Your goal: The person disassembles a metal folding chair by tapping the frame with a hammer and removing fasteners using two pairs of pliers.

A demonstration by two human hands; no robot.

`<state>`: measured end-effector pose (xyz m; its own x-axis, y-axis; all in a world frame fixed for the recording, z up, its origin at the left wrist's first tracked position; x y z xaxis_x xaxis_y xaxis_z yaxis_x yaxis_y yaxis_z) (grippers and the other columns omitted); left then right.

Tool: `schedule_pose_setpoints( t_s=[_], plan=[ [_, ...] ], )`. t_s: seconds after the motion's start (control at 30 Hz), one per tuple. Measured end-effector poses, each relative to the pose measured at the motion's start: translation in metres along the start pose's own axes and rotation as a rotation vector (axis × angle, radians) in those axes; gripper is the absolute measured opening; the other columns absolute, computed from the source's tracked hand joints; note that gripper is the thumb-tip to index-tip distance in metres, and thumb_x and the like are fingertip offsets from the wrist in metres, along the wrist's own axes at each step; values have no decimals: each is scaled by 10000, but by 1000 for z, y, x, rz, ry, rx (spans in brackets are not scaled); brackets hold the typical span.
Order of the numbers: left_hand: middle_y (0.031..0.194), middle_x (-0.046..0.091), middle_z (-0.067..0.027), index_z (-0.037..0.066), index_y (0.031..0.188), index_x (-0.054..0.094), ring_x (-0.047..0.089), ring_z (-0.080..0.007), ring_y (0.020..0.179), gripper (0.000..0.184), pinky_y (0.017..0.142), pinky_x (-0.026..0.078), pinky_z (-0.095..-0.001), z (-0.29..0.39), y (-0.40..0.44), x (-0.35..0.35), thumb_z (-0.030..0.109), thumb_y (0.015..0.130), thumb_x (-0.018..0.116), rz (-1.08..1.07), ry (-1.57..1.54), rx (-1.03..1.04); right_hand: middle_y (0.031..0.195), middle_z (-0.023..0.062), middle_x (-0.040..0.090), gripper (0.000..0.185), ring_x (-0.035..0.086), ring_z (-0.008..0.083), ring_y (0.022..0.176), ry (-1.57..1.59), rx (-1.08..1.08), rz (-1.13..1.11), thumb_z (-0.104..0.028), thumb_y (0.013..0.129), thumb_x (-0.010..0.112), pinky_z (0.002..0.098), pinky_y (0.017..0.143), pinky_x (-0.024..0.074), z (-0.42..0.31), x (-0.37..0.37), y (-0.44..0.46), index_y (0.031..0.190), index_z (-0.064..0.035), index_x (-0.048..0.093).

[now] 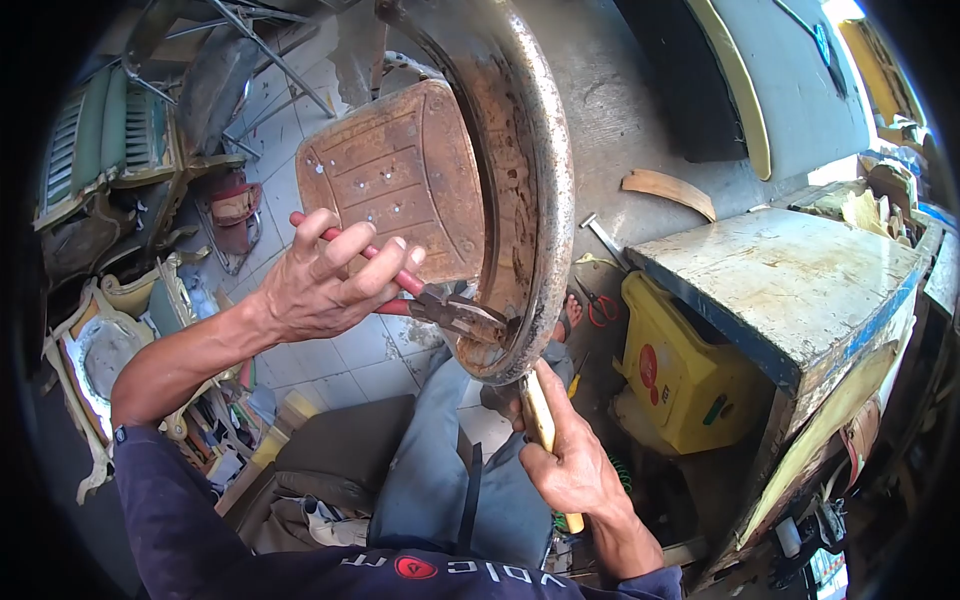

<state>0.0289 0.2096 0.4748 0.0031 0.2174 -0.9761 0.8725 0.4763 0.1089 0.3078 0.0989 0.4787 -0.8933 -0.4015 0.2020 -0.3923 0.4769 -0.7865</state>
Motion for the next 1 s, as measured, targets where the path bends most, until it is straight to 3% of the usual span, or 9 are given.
schedule_pose_setpoints(
  t_s=[0.13, 0.17, 0.3, 0.47, 0.53, 0.67, 0.77, 0.9, 1.0],
  plan=[
    [1252, 475, 40, 181, 1339, 712, 466, -211, 1165, 612, 911, 421, -454, 0, 2, -2, 573, 870, 690, 46, -45, 18, 1176, 115, 587, 917, 597, 227, 1036, 1, -133, 39, 102, 735, 452, 338, 957, 492, 14, 6, 5, 1626, -28, 278],
    [1252, 475, 40, 181, 1339, 712, 466, -211, 1165, 612, 911, 421, -454, 1, 2, -2, 573, 870, 690, 48, -47, 15, 1169, 79, 557, 877, 578, 195, 1018, 8, -171, 70, 108, 737, 425, 309, 894, 499, 17, 8, 5, 1595, -45, 332],
    [1272, 490, 20, 242, 1232, 726, 490, -212, 1144, 498, 866, 424, -486, -2, 2, -1, 615, 907, 666, 21, -29, 51, 1079, 93, 550, 794, 549, 197, 951, -104, -334, 144, 101, 756, 440, 301, 837, 483, 30, 15, 19, 1536, -26, 367],
    [1252, 494, 15, 237, 1124, 743, 487, -228, 1146, 387, 853, 424, -493, -2, 3, -1, 561, 924, 673, -37, -11, 95, 1072, 122, 568, 769, 542, 221, 895, -200, -450, 256, 77, 766, 462, 321, 842, 486, 60, 24, 37, 1525, -1, 364],
    [1255, 496, 10, 237, 1070, 749, 486, -229, 1146, 332, 851, 424, -499, -4, 4, -1, 528, 927, 678, -7, -50, 82, 1471, 318, 479, 895, 539, 455, 1324, -199, -515, 261, 73, 735, 504, 419, 1125, 431, 67, 31, 47, 1591, 97, 248],
    [1250, 496, 9, 239, 1084, 754, 490, -232, 1152, 346, 860, 425, -501, -6, 4, 1, 531, 911, 690, -28, -89, 104, 1406, 311, 509, 866, 568, 458, 1262, -134, -708, 389, 112, 724, 495, 437, 1119, 433, 73, 45, 68, 1563, 108, 281],
    [1234, 496, 14, 245, 1096, 762, 495, -230, 1156, 361, 874, 421, -499, -10, 8, -1, 537, 891, 707, -4, -73, 109, 1373, 301, 520, 847, 587, 466, 1198, -322, -866, 461, 128, 726, 549, 461, 1088, 451, 109, 53, 116, 1541, 108, 317],
    [1248, 500, 16, 245, 1116, 766, 501, -231, 1148, 376, 899, 412, -494, -10, 8, -4, 530, 877, 716, -23, -47, 114, 1377, 329, 501, 874, 541, 497, 1249, -266, -983, 545, 142, 726, 587, 512, 1097, 438, 110, 61, 137, 1552, 93, 309],
    [1291, 497, 4, 225, 1162, 768, 491, -240, 1154, 359, 926, 398, -495, -7, 8, -5, 467, 903, 710, -57, -96, 172, 1450, 349, 456, 943, 465, 535, 1356, -160, -896, 654, 144, 719, 546, 537, 1164, 375, 85, 58, 102, 1608, 60, 243]
  ],
)
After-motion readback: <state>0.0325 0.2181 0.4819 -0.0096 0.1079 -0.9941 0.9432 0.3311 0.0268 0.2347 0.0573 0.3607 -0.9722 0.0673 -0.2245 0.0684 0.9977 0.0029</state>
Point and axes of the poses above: each hand's wrist, its own y-axis towards the middle knuckle, its own x-axis out of the palm, z = x × y, the point moved 4 cm from there along y, towards the middle knuckle
